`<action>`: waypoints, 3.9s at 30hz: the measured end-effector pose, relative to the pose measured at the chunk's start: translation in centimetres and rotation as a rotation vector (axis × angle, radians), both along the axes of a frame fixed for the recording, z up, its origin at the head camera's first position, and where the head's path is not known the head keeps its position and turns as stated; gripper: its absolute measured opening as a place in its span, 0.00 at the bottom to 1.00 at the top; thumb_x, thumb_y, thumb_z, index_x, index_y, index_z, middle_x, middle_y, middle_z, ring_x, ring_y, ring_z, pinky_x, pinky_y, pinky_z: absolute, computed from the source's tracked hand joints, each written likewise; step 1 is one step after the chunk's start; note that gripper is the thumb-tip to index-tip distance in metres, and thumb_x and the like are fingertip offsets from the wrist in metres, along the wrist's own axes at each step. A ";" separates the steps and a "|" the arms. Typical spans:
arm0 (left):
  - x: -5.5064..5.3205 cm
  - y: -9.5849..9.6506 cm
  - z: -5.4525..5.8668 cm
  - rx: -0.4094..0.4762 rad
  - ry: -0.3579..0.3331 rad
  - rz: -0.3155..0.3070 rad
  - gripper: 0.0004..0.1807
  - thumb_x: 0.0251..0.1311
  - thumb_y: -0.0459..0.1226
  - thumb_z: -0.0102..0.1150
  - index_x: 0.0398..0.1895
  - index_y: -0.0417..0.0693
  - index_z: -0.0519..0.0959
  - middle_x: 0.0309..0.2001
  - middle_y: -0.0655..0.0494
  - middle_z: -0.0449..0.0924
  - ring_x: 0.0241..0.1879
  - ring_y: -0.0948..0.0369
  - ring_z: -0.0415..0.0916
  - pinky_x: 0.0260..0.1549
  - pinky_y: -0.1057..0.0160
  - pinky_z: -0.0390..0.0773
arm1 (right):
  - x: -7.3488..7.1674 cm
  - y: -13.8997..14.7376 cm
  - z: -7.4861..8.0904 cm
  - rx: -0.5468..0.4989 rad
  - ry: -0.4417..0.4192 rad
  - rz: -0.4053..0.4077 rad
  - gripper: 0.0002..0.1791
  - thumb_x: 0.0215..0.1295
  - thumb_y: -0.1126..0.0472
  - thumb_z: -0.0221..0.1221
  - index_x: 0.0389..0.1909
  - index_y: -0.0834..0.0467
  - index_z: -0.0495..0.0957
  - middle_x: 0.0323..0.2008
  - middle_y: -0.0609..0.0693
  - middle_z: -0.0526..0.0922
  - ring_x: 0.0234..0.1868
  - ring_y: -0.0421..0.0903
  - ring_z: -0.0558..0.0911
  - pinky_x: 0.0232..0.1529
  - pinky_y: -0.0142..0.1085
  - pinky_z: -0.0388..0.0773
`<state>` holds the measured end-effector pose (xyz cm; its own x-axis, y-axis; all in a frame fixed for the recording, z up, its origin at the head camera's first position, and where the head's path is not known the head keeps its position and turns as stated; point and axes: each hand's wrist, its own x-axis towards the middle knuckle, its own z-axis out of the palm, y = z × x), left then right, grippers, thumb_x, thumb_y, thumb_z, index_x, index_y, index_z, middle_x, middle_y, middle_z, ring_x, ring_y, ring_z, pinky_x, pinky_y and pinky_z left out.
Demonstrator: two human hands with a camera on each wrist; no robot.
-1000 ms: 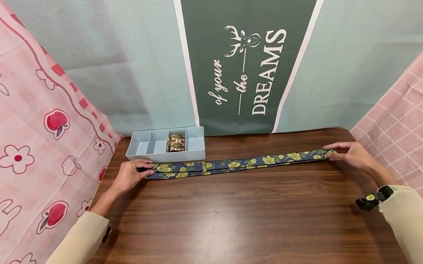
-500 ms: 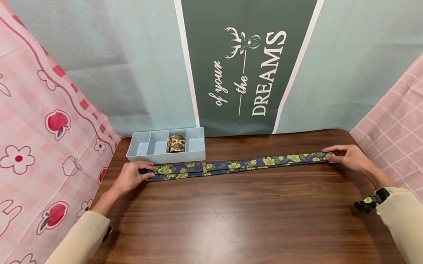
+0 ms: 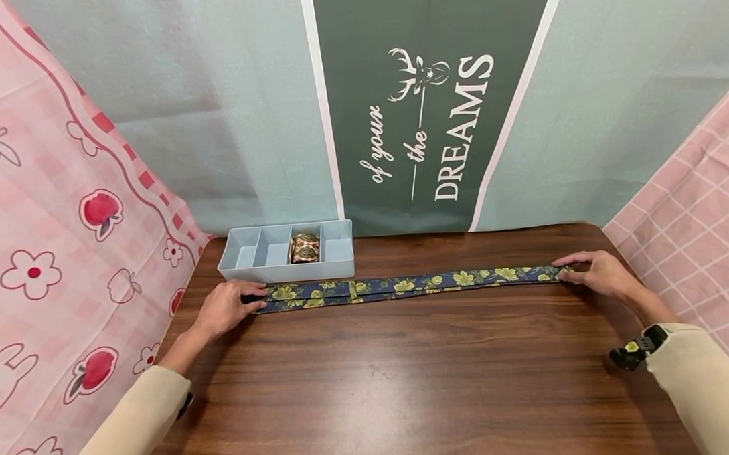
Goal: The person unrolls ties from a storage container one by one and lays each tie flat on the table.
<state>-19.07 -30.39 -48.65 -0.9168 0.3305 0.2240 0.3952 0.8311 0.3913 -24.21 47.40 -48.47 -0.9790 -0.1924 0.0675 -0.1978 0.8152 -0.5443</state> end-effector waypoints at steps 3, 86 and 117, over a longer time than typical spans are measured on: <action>0.1 0.0 -0.2 -0.018 0.005 0.008 0.13 0.57 0.37 0.80 0.46 0.50 0.94 0.53 0.52 0.91 0.56 0.46 0.84 0.49 0.41 0.83 | 0.0 0.0 0.1 0.039 0.008 0.015 0.13 0.63 0.61 0.75 0.47 0.61 0.91 0.36 0.54 0.90 0.32 0.29 0.77 0.31 0.26 0.71; -6.2 2.6 3.6 -0.123 -0.142 0.004 0.51 0.76 0.60 0.52 0.86 0.38 0.46 0.85 0.34 0.44 0.84 0.39 0.40 0.81 0.37 0.38 | -5.2 -16.7 7.8 0.012 0.054 0.379 0.24 0.71 0.61 0.70 0.64 0.63 0.82 0.59 0.64 0.84 0.59 0.65 0.84 0.57 0.60 0.82; -7.8 3.1 2.5 -0.267 -0.214 0.012 0.51 0.78 0.68 0.36 0.88 0.48 0.35 0.87 0.40 0.29 0.85 0.43 0.27 0.80 0.40 0.27 | -7.0 -25.6 8.2 0.022 0.146 0.545 0.30 0.66 0.58 0.74 0.67 0.63 0.80 0.61 0.61 0.84 0.60 0.60 0.83 0.59 0.58 0.79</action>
<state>-26.82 -27.31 -46.18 -0.9378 0.3408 -0.0670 0.3175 0.9195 0.2319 -31.25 21.78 -40.27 -0.7187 -0.6701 0.1853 -0.6651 0.5850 -0.4641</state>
